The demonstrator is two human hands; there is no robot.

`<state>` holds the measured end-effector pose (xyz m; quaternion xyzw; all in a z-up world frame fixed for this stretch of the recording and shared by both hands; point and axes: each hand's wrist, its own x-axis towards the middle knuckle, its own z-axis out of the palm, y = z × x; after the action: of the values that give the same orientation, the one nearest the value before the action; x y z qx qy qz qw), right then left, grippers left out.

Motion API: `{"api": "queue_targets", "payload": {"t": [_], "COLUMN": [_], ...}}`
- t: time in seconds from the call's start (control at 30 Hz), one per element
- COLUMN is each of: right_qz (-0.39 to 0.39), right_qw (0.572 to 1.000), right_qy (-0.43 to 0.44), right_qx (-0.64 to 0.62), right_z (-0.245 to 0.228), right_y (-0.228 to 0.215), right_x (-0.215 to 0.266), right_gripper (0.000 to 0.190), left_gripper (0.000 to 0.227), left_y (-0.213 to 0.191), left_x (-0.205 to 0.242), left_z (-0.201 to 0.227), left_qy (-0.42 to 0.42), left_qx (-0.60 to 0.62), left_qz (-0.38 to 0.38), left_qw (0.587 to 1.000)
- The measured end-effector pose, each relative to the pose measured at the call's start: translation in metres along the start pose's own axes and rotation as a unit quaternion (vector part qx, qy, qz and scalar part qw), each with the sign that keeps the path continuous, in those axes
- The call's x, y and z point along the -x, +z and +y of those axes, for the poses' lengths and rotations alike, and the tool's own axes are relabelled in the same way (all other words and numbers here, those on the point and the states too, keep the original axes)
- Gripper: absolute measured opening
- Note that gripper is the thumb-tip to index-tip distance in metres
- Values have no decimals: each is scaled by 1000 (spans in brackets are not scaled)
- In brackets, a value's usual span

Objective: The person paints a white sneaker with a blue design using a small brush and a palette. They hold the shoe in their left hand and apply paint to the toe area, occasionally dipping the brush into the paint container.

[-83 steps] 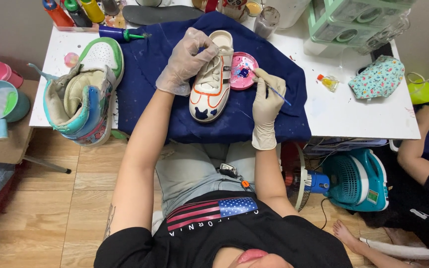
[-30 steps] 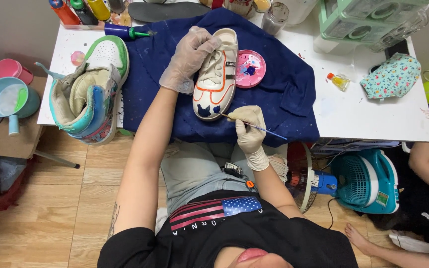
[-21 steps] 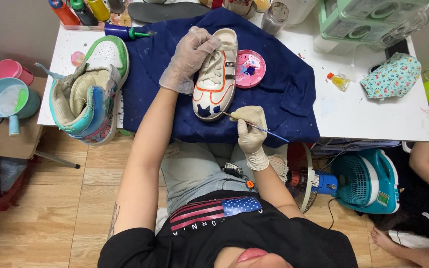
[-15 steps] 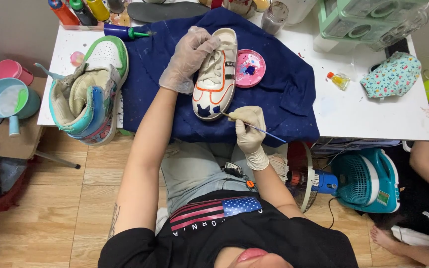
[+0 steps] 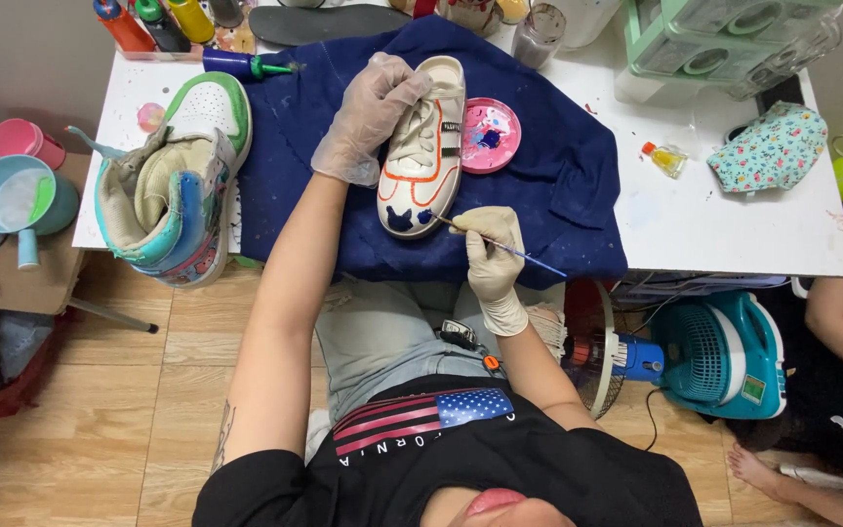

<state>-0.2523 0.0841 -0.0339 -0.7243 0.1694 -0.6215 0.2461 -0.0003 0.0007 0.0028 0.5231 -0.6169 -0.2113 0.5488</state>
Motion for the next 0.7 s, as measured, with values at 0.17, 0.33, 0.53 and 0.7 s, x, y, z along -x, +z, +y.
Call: {"api": "queue_targets", "payload": {"t": [0.17,0.33,0.53,0.7], "right_qz": [31,9,40,9], "right_qw": [999,1000,997,999], "right_qy": [28,17,57,44], "right_qx": [19,-6,-18,13], "right_z": [-3,-6,-1,0], "right_y": [1,-1,1,2], "right_x": [-6,-19,-18,-20], "right_gripper": [14,13,16,15], "left_gripper": [38,36,36,32], "left_y": [0,1,0,1], "left_x": [-1,-1,0,1], "left_z": [-6,-6,2,8], "left_qy": [1,37,3,-13], "left_qx": [-4,-3,10,24], "left_qz": [-6,-6,-14,-8], "left_qw": [1000,999,1000,1000]}}
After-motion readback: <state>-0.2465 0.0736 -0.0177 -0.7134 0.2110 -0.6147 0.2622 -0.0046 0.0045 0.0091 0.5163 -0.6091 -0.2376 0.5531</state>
